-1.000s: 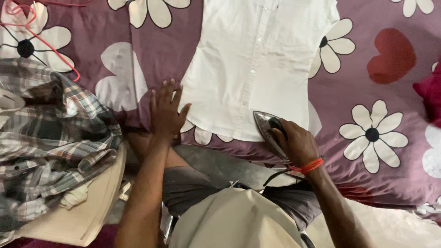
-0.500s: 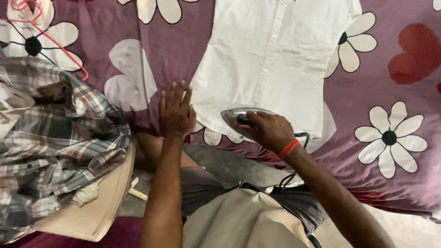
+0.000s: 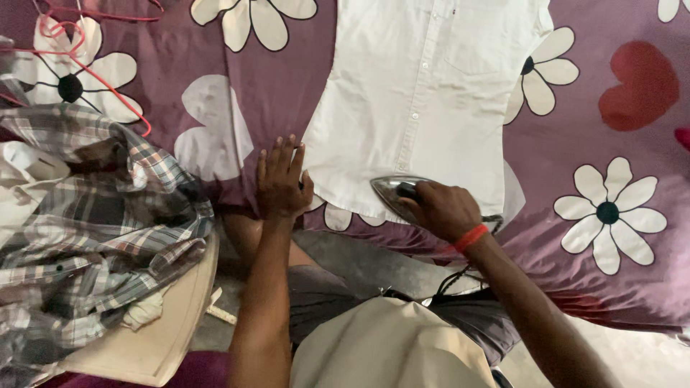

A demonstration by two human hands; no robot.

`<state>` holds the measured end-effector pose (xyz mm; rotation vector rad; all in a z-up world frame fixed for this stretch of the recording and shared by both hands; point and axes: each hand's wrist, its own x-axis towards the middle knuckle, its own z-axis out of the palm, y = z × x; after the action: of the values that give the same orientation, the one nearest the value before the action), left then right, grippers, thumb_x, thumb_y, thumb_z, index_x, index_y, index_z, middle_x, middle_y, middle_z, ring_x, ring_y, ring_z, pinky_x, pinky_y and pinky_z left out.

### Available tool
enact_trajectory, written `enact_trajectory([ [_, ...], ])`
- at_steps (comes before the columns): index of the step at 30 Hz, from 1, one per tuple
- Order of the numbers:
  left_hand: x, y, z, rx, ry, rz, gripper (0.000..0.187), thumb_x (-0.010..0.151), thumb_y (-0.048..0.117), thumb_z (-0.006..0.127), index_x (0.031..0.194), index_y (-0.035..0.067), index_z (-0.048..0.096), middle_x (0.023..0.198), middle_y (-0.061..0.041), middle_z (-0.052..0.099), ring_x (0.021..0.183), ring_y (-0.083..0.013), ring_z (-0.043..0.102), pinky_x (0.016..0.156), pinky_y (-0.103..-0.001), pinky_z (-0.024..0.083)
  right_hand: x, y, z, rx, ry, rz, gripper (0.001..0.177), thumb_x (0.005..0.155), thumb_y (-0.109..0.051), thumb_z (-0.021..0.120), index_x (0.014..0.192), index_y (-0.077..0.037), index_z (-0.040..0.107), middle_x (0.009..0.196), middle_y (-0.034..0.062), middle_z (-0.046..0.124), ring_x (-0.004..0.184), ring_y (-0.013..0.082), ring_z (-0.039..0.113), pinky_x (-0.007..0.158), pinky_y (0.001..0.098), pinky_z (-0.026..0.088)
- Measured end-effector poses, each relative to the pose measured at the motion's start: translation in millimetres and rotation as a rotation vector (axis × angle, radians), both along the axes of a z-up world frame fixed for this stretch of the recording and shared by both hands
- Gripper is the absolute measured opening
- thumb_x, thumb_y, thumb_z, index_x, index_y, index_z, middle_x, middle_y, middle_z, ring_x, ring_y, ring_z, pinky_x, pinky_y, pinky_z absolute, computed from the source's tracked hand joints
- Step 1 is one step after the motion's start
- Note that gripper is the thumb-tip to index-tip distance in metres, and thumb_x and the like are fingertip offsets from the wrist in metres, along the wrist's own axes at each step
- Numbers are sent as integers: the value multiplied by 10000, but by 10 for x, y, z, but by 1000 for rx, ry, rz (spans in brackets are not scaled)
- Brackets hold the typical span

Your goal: The person irons a white short-sleeved shirt laid out on a bed. They smooth the fabric, use an iron to press the body and collar, and then place the shirt on a hanger.

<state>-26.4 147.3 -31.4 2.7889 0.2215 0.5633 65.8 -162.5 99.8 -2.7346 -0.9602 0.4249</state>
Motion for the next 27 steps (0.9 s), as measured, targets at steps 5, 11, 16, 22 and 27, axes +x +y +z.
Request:
enact_trajectory([
  [5, -10, -4, 30, 4, 23, -1, 595, 916, 289, 654, 1475, 98, 585, 1596, -87, 498, 1483, -300, 447, 1239, -529, 277, -11, 532, -126, 123, -40, 89, 409, 987, -488, 607, 914, -91, 672, 783, 116, 709, 601, 346, 671, 494, 463, 519],
  [11, 63, 147, 158, 52, 99, -72, 502, 968, 334, 669, 1424, 138, 591, 1537, -87, 521, 1430, -269, 487, 1180, -568, 295, 12, 233, -17, -47, 140, 66, 416, 982, -511, 575, 979, -108, 681, 778, 103, 713, 587, 319, 687, 514, 449, 535],
  [16, -19, 371, 209, -16, 3, -50, 544, 884, 267, 602, 1415, 152, 633, 1537, -120, 529, 1424, -297, 492, 1191, -552, 300, -117, -124, 114, -46, 37, 73, 414, 955, -506, 612, 893, -101, 671, 781, 100, 714, 639, 332, 684, 544, 460, 536],
  [22, -10, 377, 139, -56, 28, -39, 592, 823, 224, 553, 1407, 184, 640, 1559, -89, 529, 1445, -274, 487, 1215, -527, 310, -132, 309, 26, -32, 97, 8, 390, 942, -493, 609, 911, -109, 667, 784, 90, 718, 623, 333, 687, 526, 466, 542],
  [27, -3, 392, 115, -52, -5, -40, 606, 820, 228, 561, 1422, 194, 623, 1559, -80, 526, 1446, -266, 484, 1220, -521, 311, -235, 1032, -23, 53, 72, 55, 442, 976, -522, 591, 896, -89, 642, 795, 115, 718, 636, 344, 686, 541, 480, 538],
])
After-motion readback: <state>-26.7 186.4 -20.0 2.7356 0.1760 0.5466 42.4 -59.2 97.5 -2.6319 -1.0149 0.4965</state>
